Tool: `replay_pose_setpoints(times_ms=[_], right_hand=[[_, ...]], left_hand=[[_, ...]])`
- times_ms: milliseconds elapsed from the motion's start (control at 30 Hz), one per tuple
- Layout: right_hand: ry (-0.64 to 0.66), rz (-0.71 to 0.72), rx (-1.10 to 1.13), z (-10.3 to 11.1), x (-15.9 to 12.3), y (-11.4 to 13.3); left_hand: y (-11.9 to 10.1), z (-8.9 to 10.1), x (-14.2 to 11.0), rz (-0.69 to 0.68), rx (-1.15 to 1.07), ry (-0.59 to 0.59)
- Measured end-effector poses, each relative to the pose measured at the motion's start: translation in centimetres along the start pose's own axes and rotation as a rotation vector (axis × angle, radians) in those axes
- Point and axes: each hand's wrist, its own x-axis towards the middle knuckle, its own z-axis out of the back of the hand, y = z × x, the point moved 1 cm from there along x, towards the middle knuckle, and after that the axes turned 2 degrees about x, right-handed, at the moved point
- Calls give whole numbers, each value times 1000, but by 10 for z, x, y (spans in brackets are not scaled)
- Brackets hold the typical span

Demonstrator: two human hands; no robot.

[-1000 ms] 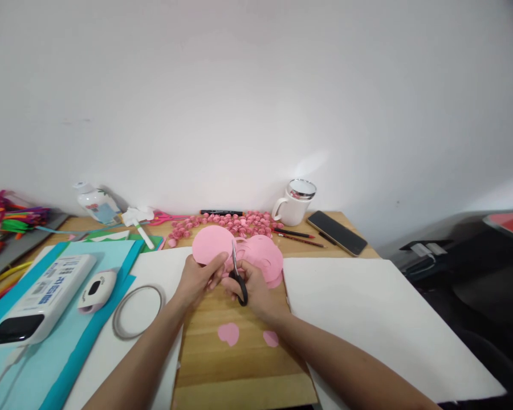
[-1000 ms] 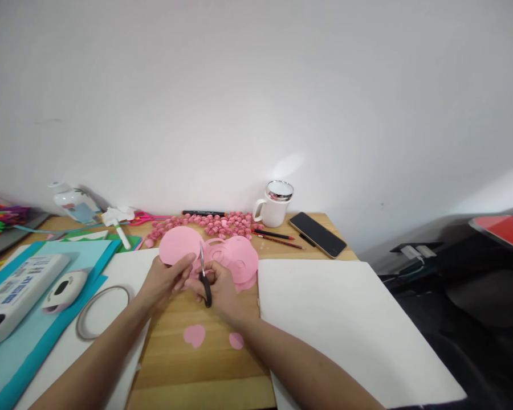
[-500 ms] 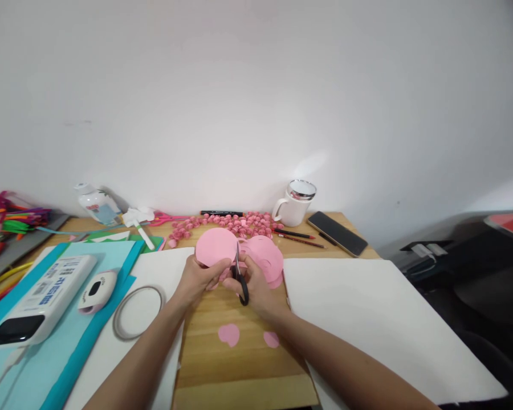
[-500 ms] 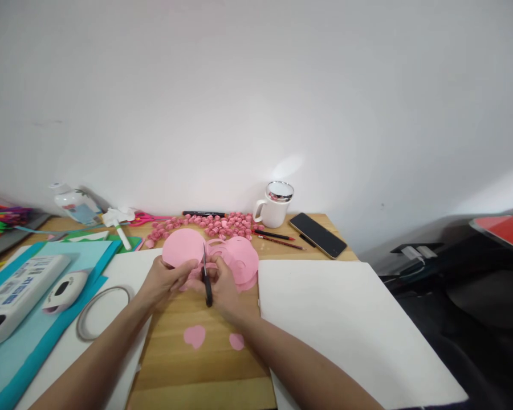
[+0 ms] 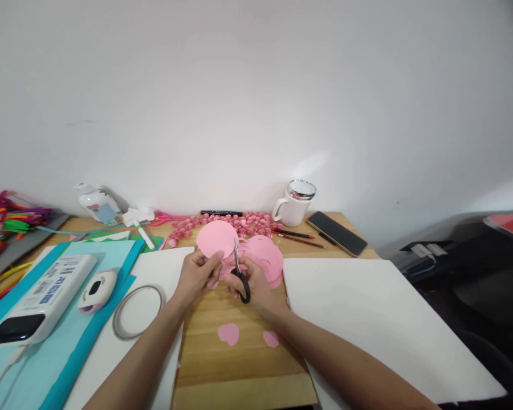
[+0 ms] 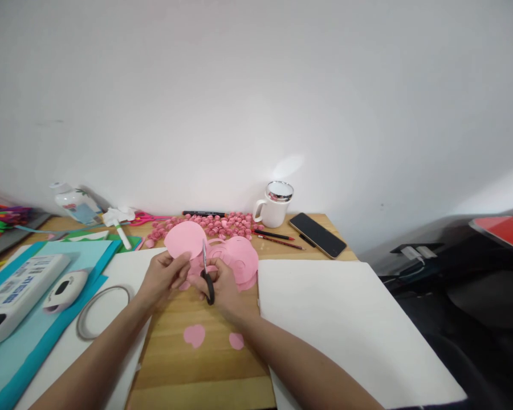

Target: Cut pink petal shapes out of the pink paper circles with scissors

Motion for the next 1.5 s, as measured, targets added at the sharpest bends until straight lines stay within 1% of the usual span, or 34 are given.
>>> replay_pose_setpoints(times_ms=[67,200,433,567,733,900,967,1067,1133,1300,1367,1500], right_hand=[[13,-1,8,-1,0,-3],[20,-15,24,-2,0,-4],[43,16,78,1,2,2],[45,21,83,2,2,4],[33,-11,67,3,0,5],[22,-16,11,5,2,1],[21,-20,9,5,3,0],[26,-31,17,2,2,0],[31,-36,14,1,1,-1],[49,-24,20,2,1,-6],[52,-26,25,4,2,-6],[56,0,75,5,3,1]], left_hand=[[-1,-1,0,16,9,-2],[-5,-1,-1,6,72,-53],[-3,-1,-1,19,154,-12],[-1,0,-1,23,144,-30],[-4,-1,-2,22,132,-79],[-8,-2,-2,12,96,-79],[-6,-1,-2,6,68,-66],[-2,-1,-1,17,-7,-7],[1,-1,0,27,-37,10],[-3,-1,-1,39,0,-74],[-7,-1,-2,32,33,-78],[-7,0,-1,46,64,-37]])
